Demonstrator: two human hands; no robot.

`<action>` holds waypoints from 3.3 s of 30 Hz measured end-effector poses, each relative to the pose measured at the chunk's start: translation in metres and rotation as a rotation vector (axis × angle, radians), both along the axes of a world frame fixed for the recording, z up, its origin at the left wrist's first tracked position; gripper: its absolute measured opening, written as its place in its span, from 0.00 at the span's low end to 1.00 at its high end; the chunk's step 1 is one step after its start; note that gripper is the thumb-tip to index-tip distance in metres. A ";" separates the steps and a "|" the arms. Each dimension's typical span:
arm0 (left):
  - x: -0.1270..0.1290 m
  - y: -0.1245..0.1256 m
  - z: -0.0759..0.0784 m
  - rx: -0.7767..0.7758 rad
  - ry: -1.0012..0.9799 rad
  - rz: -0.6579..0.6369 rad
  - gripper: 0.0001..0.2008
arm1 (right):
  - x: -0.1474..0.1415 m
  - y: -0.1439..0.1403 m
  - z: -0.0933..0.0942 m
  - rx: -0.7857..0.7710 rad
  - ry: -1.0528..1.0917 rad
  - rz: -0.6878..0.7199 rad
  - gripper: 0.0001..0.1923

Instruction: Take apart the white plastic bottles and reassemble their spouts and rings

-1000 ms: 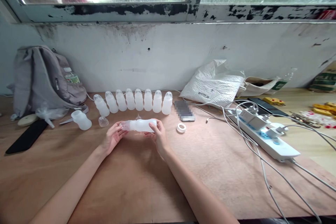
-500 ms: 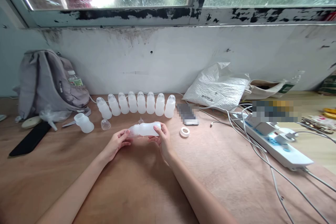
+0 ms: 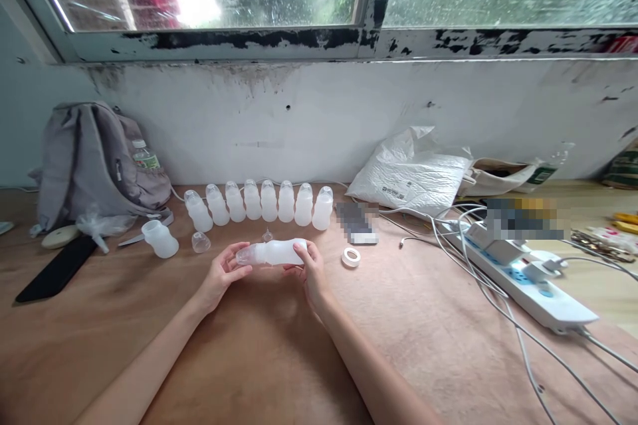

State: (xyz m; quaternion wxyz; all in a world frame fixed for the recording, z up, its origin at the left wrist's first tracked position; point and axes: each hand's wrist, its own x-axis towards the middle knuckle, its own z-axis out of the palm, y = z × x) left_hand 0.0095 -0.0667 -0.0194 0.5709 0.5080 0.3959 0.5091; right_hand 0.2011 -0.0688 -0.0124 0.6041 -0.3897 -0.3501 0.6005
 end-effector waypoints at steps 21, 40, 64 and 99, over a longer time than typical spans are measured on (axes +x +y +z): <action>0.021 -0.018 -0.005 0.036 0.045 0.065 0.19 | -0.008 -0.017 -0.010 0.104 -0.196 -0.267 0.13; 0.011 -0.011 0.015 0.002 0.018 0.206 0.19 | -0.006 -0.005 -0.004 0.166 -0.250 0.020 0.19; -0.149 0.069 0.111 0.411 0.876 0.588 0.21 | 0.008 0.009 -0.018 0.285 -0.462 -0.100 0.21; -0.153 0.088 0.076 0.365 1.361 0.569 0.21 | 0.009 0.015 -0.027 0.282 -0.623 -0.026 0.19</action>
